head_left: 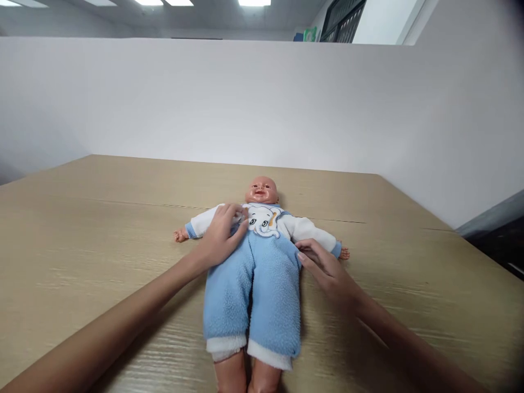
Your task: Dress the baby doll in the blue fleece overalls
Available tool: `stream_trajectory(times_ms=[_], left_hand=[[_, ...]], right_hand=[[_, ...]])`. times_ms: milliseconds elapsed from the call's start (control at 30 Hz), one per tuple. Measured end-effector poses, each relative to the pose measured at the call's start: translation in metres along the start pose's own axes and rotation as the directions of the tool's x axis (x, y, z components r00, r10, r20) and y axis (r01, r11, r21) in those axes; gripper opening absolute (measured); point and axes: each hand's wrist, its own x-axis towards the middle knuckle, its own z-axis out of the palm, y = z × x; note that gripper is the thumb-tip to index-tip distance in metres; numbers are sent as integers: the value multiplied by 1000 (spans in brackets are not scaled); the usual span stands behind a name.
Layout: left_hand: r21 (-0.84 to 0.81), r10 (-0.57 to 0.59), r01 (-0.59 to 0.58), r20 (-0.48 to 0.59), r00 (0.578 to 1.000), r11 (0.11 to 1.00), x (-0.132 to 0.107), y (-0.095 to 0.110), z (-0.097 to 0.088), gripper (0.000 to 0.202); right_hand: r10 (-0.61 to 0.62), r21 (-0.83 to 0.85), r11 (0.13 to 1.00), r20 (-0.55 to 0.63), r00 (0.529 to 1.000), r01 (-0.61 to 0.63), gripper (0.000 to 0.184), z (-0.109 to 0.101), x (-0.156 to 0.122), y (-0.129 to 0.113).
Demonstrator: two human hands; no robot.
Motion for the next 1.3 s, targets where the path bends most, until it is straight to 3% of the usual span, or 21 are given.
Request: stream_trajectory(times_ms=[67,167,267,367,567,733,800,867,967,1067,1167,1233,1300], left_hand=[[-79,-179,181,29,983,980,-20,-16,-6,27],[-154,-364,383,141,921,911,-38,-28,-13,40],[-272,-350,402,220,911,874,-42,-33,-18,44],[-397,-328,404,246,912,824,-39,-37,-20,43],[-555,-333,444,294,896,704,-33,-50,-20,42],[-645,-347,374,175,921,667,-33,-52,-12,36],[-546,-340,332,91,936,769,-36,-52,-8,32],[-375,-307,291,19,952,880,-38,-51,-5,27],[-184,-265,246,-87,960,952,-40,-46,-4,20],[-29,-117,113,-192,974,993,-32,-31,-6,16],[7,87,-87,-118,989,996,-11,-2,-6,19],[-14,192,-192,-5,981,981,9,18,0,18],[-43,299,-296,120,947,954,31,34,14,28]], right_hand=[[75,97,992,45,996,-79,33,6,8,0],[101,268,959,-9,995,-95,40,11,24,3],[132,428,902,-130,983,-65,35,20,36,10],[170,473,880,-219,961,-48,33,30,42,20],[205,430,898,-235,950,-87,46,38,44,31],[149,311,949,-306,940,-49,42,36,38,24],[82,172,985,-348,934,-23,34,28,32,20],[-92,-152,988,-368,925,38,24,15,24,18],[-373,-634,765,-296,879,111,22,-13,14,25],[-407,-725,674,-202,891,144,43,-40,9,46],[-285,-641,758,-158,946,121,64,-57,8,67],[-223,-579,810,-158,962,93,62,-62,9,72],[-230,-575,814,-191,954,81,50,-64,8,67]])
